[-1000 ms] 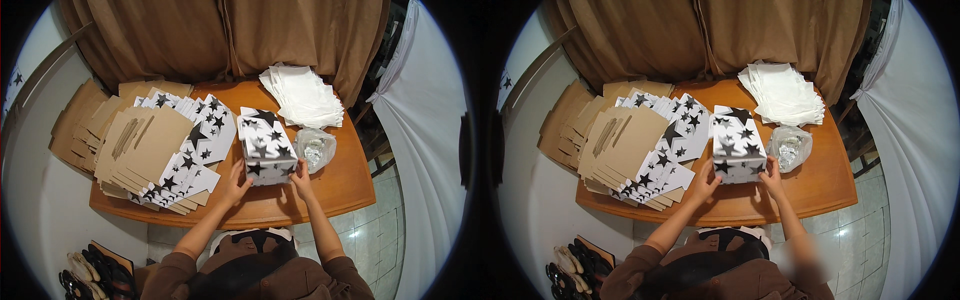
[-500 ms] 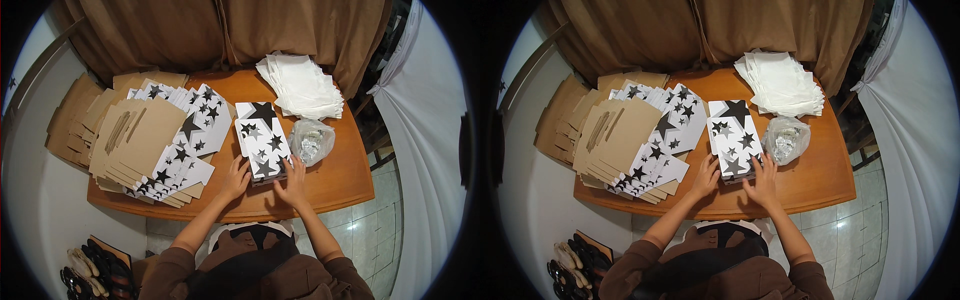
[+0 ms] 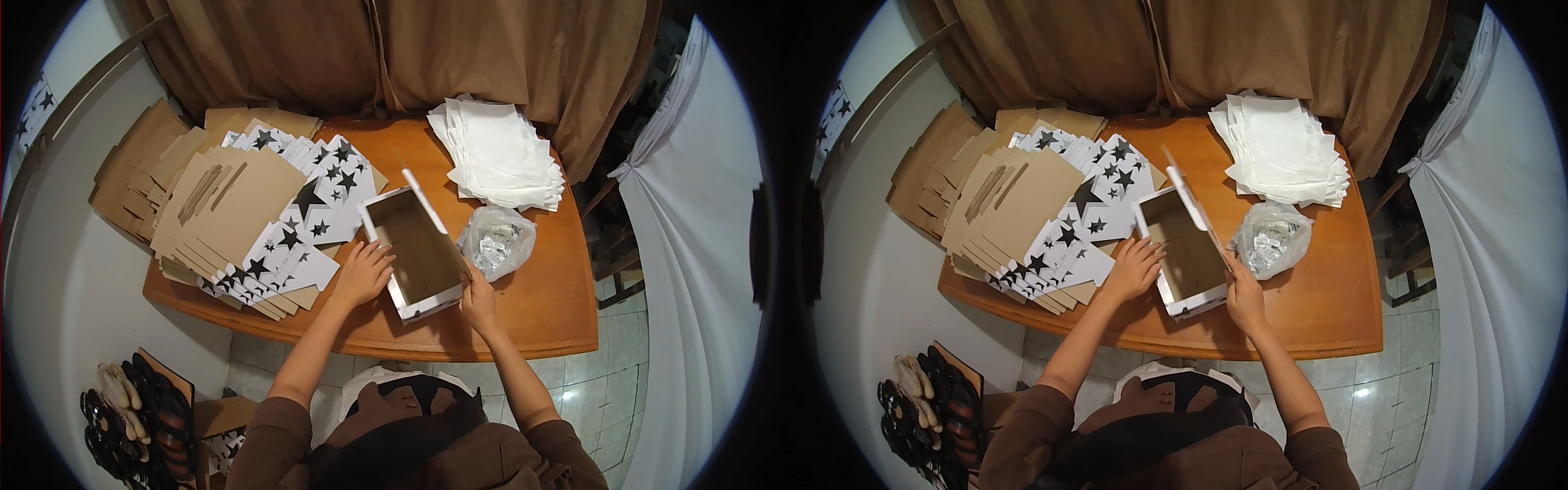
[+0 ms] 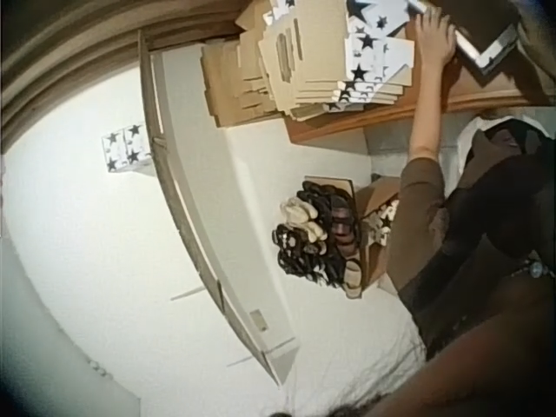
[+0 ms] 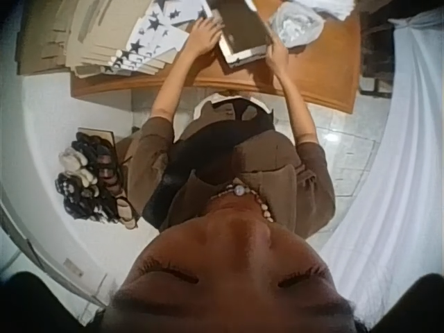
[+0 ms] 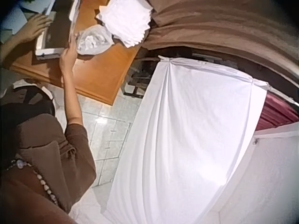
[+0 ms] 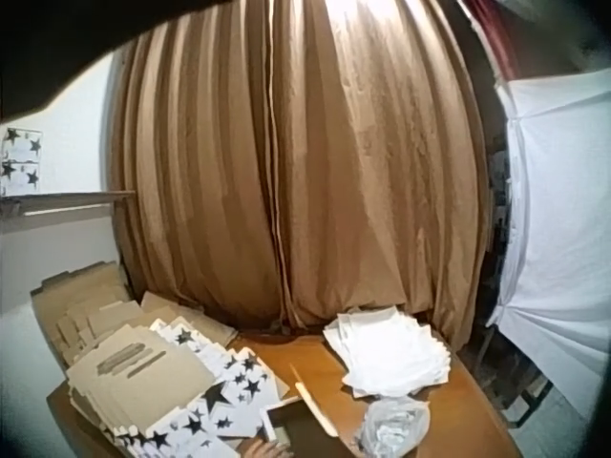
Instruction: Folding cardboard shoe boxes, placing tissue paper inside, and stacking them on a shelf.
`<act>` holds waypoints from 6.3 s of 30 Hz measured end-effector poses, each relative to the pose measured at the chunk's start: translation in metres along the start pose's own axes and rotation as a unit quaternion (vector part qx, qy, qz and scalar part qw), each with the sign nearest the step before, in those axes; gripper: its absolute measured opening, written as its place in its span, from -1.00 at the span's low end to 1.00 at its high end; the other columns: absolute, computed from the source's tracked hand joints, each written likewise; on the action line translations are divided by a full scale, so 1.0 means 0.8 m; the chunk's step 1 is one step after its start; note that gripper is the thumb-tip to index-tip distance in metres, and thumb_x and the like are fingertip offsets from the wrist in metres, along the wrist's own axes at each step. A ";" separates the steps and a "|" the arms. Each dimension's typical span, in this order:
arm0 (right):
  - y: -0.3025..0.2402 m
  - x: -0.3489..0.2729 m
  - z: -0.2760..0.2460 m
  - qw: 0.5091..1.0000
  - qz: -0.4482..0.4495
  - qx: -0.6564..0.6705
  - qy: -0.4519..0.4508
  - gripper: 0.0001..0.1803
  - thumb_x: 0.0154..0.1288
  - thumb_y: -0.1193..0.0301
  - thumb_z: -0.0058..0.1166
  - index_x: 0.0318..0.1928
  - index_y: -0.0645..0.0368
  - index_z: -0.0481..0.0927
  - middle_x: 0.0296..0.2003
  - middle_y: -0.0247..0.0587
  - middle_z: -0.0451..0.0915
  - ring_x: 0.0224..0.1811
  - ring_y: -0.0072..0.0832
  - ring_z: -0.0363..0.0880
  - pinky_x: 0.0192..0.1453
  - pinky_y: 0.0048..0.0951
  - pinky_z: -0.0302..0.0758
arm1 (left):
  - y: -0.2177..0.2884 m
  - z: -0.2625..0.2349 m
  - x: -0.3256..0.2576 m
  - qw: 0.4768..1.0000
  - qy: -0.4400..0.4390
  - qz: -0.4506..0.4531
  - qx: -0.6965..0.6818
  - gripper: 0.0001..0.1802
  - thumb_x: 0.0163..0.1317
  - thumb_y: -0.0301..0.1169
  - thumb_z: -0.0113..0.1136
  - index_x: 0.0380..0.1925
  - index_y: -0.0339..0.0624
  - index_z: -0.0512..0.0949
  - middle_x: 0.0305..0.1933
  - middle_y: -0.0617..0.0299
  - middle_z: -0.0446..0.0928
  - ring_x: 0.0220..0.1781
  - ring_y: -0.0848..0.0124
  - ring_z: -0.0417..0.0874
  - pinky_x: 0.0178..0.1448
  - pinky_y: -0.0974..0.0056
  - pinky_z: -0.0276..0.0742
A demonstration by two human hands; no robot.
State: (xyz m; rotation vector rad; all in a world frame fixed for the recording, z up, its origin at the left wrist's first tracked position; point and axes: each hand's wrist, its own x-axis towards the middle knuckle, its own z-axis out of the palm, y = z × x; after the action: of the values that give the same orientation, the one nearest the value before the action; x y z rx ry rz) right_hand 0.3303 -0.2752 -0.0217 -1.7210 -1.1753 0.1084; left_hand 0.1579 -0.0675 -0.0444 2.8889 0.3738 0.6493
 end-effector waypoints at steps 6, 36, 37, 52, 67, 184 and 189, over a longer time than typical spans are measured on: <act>0.025 -0.016 -0.045 0.997 0.044 0.017 -0.054 -0.73 0.36 0.47 -0.11 0.04 0.24 0.45 -0.16 0.14 0.57 -0.11 -0.05 0.57 -0.07 -0.23 0.47 | 0.049 0.025 -0.035 0.994 0.021 -0.108 -0.006 -0.71 0.32 -0.23 -0.12 -0.26 -0.15 0.55 0.07 0.13 0.46 0.36 0.13 0.23 0.42 -0.12 -0.04; 0.053 0.099 0.017 0.984 0.135 -0.116 -0.031 -0.52 0.19 0.41 0.09 0.11 0.33 0.36 -0.10 0.27 0.52 -0.03 0.10 0.51 0.04 -0.10 0.44 | 0.166 0.023 -0.058 0.930 0.022 -0.364 0.056 -0.59 0.30 -0.06 -0.04 -0.26 -0.16 0.60 0.14 0.03 0.39 0.43 -0.05 0.01 0.32 -0.49 -0.37; 0.050 0.102 0.016 0.981 0.124 -0.146 -0.028 -0.51 0.17 0.42 0.10 0.12 0.30 0.37 -0.06 0.23 0.51 0.03 0.05 0.49 0.06 -0.13 0.43 | 0.165 0.011 -0.057 0.937 0.009 -0.346 0.043 -0.60 0.27 -0.07 0.00 -0.24 -0.16 0.61 0.19 0.03 0.36 0.44 -0.05 0.01 0.32 -0.49 -0.37; 0.020 0.081 0.177 0.778 -0.339 -0.247 -0.469 -0.51 0.36 0.36 -0.20 0.30 0.06 0.25 0.36 -0.24 0.17 0.43 -0.34 0.10 0.45 -0.29 0.11 | -0.030 -0.024 -0.069 0.921 -0.020 -0.376 -0.102 -0.37 0.22 -0.34 0.06 0.25 -0.39 0.18 0.00 -0.25 0.48 0.02 -0.09 0.51 0.10 -0.02 0.39; 0.045 0.054 0.241 0.735 -0.317 -0.231 -0.553 -0.29 0.36 -0.18 -0.39 0.43 -0.25 -0.03 0.46 -0.10 -0.20 0.51 -0.18 -0.27 0.48 0.07 -0.21 | -0.032 -0.007 -0.081 0.920 0.034 -0.366 -0.135 -0.41 0.30 -0.38 -0.05 0.31 -0.30 0.11 -0.05 -0.22 0.50 -0.07 -0.11 0.51 0.05 -0.03 0.40; -0.078 0.194 0.254 0.728 -0.499 -0.319 -0.345 -0.80 0.21 0.33 0.00 -0.23 -0.04 0.68 -0.19 -0.57 0.63 0.03 -0.47 0.46 0.38 -0.20 0.15 | -0.058 -0.098 -0.116 0.876 -0.149 -0.357 -0.288 -0.51 0.30 -0.10 0.05 -0.12 -0.39 0.57 -0.26 -0.13 0.59 -0.19 0.08 0.61 -0.05 0.15 0.48; -0.082 0.201 0.268 0.689 -0.471 -0.376 -0.403 -0.82 0.20 0.33 0.01 -0.38 -0.08 0.71 -0.31 -0.54 0.66 0.01 -0.48 0.49 0.31 -0.25 0.21 | -0.055 -0.102 -0.108 0.888 -0.262 -0.353 -0.138 -0.43 0.30 0.02 -0.04 -0.55 -0.28 0.62 -0.65 -0.06 0.50 -0.52 0.05 0.56 -0.32 0.08 0.46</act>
State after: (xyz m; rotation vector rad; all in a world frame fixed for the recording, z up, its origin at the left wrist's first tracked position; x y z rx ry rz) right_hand 0.2532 -0.0105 -0.0084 -1.4513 -2.9833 -0.3416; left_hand 0.0377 -0.0414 -0.0149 2.2657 1.0568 -0.1869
